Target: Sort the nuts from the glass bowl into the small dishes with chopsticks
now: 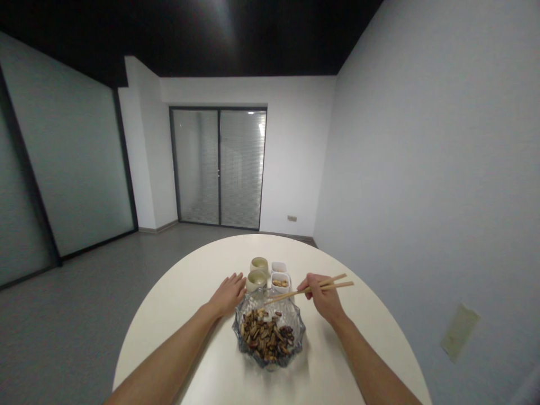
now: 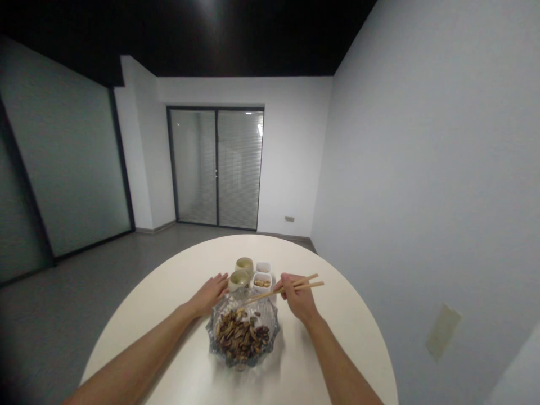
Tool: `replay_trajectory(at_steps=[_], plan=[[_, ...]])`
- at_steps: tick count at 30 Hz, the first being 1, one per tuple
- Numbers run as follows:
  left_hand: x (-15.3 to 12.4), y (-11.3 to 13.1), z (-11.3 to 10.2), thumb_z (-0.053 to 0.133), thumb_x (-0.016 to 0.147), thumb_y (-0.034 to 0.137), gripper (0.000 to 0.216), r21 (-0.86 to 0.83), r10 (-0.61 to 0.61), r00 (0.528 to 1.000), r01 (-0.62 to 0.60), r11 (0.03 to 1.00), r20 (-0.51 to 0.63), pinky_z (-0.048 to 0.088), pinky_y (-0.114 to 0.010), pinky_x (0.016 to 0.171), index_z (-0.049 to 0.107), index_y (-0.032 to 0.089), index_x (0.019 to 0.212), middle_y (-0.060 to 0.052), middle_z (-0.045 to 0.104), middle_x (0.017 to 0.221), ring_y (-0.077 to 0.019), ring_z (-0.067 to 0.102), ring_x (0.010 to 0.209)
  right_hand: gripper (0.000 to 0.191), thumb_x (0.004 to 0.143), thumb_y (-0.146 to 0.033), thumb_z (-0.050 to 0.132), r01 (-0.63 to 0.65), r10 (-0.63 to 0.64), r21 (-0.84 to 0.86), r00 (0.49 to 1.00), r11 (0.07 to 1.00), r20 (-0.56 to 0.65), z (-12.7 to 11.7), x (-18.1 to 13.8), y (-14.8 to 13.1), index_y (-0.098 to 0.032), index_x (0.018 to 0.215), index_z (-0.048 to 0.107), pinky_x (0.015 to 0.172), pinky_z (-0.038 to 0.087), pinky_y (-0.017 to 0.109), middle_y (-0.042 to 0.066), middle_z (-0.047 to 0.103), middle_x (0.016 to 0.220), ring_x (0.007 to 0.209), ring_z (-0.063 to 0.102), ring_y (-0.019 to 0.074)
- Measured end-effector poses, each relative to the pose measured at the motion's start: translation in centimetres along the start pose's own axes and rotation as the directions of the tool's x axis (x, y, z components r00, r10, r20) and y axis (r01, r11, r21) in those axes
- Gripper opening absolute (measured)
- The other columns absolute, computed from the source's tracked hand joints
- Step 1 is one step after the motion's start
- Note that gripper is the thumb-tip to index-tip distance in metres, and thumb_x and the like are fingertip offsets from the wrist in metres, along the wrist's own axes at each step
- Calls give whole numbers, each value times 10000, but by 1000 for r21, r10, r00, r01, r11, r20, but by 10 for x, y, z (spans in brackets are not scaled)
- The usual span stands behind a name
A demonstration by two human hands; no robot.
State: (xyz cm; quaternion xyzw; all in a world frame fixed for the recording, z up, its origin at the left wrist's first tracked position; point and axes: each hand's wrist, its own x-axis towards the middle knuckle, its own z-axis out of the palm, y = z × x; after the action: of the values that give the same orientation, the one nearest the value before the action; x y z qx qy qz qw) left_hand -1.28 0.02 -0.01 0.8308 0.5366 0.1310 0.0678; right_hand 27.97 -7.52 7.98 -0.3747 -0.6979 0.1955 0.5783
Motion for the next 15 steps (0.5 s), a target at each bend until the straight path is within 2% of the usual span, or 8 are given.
replay_trajectory(at_steps=[6,15], plan=[[0,5,-3,328,1010,388,509,3,-2,1000,2,1000,10,212,-491,1187,419,184,1467,-127,304,1575,-317,235,1464,622,926,-613,479,-26,22,37,992,999,124,8,-3,7,-138,620,739,384,341,211,34,559,443,409,477,116],[2,7,-2,344,998,379,519,-2,-2,1000,2,1000,2,212,-491,1192,425,165,1464,-127,312,1570,-316,243,1462,596,931,-595,485,-57,50,34,983,998,177,11,-6,10,-137,654,747,395,352,211,37,574,462,412,489,118]])
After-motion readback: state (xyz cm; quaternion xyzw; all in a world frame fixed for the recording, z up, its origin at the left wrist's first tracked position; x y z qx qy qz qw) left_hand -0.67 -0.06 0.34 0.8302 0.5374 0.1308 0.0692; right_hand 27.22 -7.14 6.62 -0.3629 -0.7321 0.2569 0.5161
